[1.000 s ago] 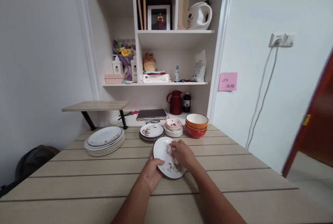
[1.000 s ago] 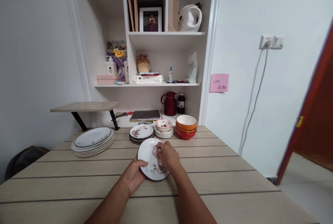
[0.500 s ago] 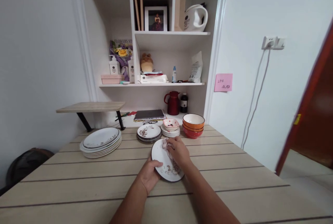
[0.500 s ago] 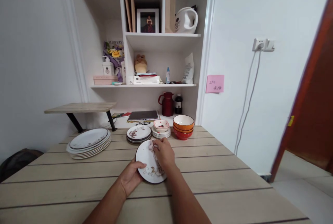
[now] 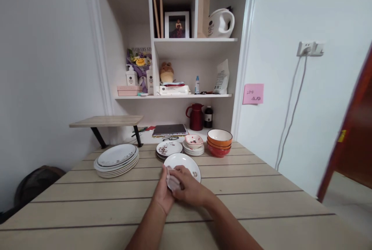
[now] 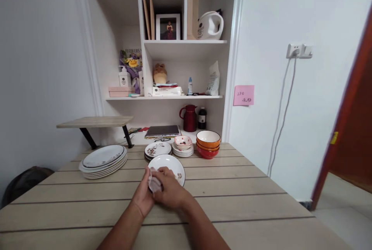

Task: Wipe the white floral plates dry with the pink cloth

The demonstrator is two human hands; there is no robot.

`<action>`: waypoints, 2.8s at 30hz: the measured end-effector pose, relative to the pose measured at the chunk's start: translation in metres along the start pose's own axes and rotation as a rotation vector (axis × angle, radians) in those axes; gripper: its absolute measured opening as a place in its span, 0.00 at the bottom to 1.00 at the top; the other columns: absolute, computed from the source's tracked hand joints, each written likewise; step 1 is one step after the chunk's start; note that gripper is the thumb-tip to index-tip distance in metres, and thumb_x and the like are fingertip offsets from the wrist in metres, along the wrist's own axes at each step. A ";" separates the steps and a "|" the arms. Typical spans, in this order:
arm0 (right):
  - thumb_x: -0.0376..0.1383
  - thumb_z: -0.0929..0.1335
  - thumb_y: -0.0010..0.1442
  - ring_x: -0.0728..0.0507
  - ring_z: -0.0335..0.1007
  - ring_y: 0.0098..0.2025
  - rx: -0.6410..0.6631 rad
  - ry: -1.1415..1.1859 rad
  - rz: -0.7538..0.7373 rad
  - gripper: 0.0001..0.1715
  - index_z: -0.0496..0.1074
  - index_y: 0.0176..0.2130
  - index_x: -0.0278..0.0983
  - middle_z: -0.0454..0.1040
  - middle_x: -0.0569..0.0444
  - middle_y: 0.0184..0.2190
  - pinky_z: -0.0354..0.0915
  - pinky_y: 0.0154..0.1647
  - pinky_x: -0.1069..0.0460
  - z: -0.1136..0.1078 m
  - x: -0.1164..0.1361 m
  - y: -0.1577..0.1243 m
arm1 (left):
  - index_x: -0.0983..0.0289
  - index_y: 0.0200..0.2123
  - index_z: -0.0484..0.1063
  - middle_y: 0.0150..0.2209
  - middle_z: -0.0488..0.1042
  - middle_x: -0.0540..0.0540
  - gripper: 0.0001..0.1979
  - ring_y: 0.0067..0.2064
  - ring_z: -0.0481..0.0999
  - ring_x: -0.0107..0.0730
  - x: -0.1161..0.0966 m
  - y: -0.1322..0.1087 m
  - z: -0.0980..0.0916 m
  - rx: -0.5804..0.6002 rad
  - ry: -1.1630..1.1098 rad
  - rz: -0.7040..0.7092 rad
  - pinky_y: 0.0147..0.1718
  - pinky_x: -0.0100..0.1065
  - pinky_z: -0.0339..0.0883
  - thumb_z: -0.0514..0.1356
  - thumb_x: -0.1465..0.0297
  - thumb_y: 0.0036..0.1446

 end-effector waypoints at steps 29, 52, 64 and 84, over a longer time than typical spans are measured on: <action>0.34 0.68 0.55 0.42 0.61 0.45 -0.053 -0.152 -0.030 0.14 0.74 0.44 0.41 0.65 0.50 0.43 0.59 0.49 0.47 -0.007 -0.003 0.006 | 0.64 0.58 0.66 0.52 0.74 0.66 0.40 0.56 0.71 0.48 0.014 -0.007 0.008 0.195 0.038 -0.136 0.56 0.48 0.61 0.49 0.42 0.52; 0.32 0.66 0.57 0.41 0.65 0.46 -0.429 -0.210 0.246 0.15 0.75 0.45 0.42 0.68 0.49 0.43 0.59 0.48 0.50 -0.029 -0.032 0.003 | 0.62 0.60 0.63 0.55 0.73 0.63 0.37 0.59 0.69 0.44 0.016 -0.013 0.017 0.242 0.187 -0.194 0.59 0.45 0.56 0.50 0.45 0.54; 0.27 0.72 0.41 0.48 0.65 0.36 0.210 0.030 0.140 0.14 0.77 0.32 0.40 0.67 0.56 0.39 0.60 0.34 0.56 -0.028 -0.012 -0.030 | 0.70 0.58 0.66 0.51 0.76 0.67 0.41 0.57 0.70 0.49 0.015 -0.019 0.019 0.263 0.144 -0.226 0.56 0.45 0.61 0.47 0.43 0.54; 0.35 0.67 0.58 0.43 0.67 0.40 -0.455 -0.395 0.548 0.10 0.74 0.41 0.40 0.67 0.48 0.44 0.56 0.31 0.52 -0.042 -0.019 0.003 | 0.67 0.61 0.62 0.53 0.74 0.65 0.33 0.59 0.68 0.46 0.017 -0.015 0.018 0.242 0.214 -0.271 0.60 0.46 0.55 0.54 0.52 0.58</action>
Point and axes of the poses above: each hand's wrist, its own y-axis towards the middle knuckle, its own z-axis out of the palm, x = y × z, the point moved 3 cm from there along y, towards the middle knuckle
